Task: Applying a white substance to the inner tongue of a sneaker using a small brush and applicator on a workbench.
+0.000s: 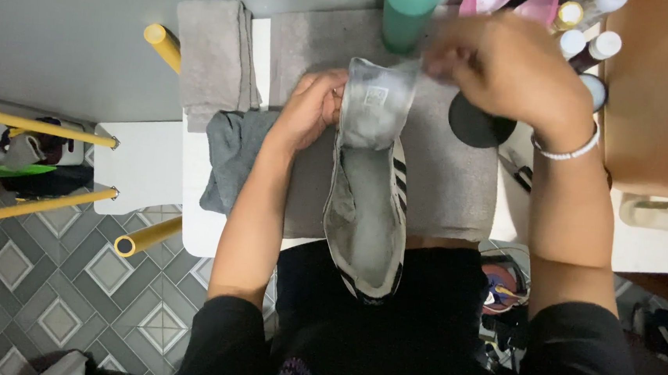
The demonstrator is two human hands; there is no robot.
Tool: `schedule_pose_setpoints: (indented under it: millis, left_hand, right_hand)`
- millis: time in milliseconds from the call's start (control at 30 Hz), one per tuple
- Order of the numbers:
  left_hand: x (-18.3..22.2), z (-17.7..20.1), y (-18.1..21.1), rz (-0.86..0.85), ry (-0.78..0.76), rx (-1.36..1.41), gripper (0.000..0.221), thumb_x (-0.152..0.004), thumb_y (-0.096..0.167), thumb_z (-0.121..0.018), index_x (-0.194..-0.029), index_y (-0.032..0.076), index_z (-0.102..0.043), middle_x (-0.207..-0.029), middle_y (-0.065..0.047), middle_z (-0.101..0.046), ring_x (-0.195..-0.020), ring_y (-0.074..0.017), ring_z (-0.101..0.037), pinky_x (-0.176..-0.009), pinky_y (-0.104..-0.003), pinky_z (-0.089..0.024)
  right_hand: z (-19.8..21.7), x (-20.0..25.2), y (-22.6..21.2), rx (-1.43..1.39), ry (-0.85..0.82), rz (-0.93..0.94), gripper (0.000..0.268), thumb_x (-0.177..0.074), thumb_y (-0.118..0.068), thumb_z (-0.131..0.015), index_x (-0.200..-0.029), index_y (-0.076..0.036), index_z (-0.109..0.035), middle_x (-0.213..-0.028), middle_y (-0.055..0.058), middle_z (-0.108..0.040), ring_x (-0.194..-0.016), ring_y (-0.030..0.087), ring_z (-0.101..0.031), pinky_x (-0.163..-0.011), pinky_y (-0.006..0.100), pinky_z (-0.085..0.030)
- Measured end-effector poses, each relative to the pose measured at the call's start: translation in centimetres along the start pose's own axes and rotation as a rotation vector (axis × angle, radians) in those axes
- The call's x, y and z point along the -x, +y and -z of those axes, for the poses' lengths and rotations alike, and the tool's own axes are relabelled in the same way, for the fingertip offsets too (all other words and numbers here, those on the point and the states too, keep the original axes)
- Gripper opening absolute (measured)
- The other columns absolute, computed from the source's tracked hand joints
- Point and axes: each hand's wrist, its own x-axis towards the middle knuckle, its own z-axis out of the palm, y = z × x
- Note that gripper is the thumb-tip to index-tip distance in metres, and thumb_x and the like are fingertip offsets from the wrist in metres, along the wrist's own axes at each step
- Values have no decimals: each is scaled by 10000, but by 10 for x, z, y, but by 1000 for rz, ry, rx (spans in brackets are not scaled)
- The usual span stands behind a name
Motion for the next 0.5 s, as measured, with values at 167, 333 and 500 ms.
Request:
schedule_pose_setpoints:
  millis: [167, 333, 500]
  left_hand:
    - [-3, 6, -8, 7, 2, 23, 209, -996, 183, -558, -975, 34, -703, -760, 5, -641, -627, -89, -596, -519, -230, -456]
    - [1, 0, 2, -25, -62, -8, 190, -1010, 199, -528, -841, 138, -590, -730, 63, -555, -614, -48, -531, -530, -203, -416]
    - [0, -2, 2, -13, -44, -13, 251, -1019, 182, -519, -1015, 25, -715, -822, -24, -703, -690, -102, -647, -567, -240, -505]
  right_hand:
    - [-9, 1, 5, 52, -32, -20, 216, -986, -109, -557, -1004, -150, -768, -973, 52, -769, -821, 330, -705, -660, 481, -496]
    - [2, -1, 0, 45, -103, -86, 234, -989, -94, -542, -991, -185, -757, -907, 19, -768, -833, 291, -709, -602, 473, -493]
    - [5, 3, 9, -3, -90, -63, 282, -945, -41, -518, -949, -141, -782, -906, 24, -787, -744, 264, -713, -601, 446, -493]
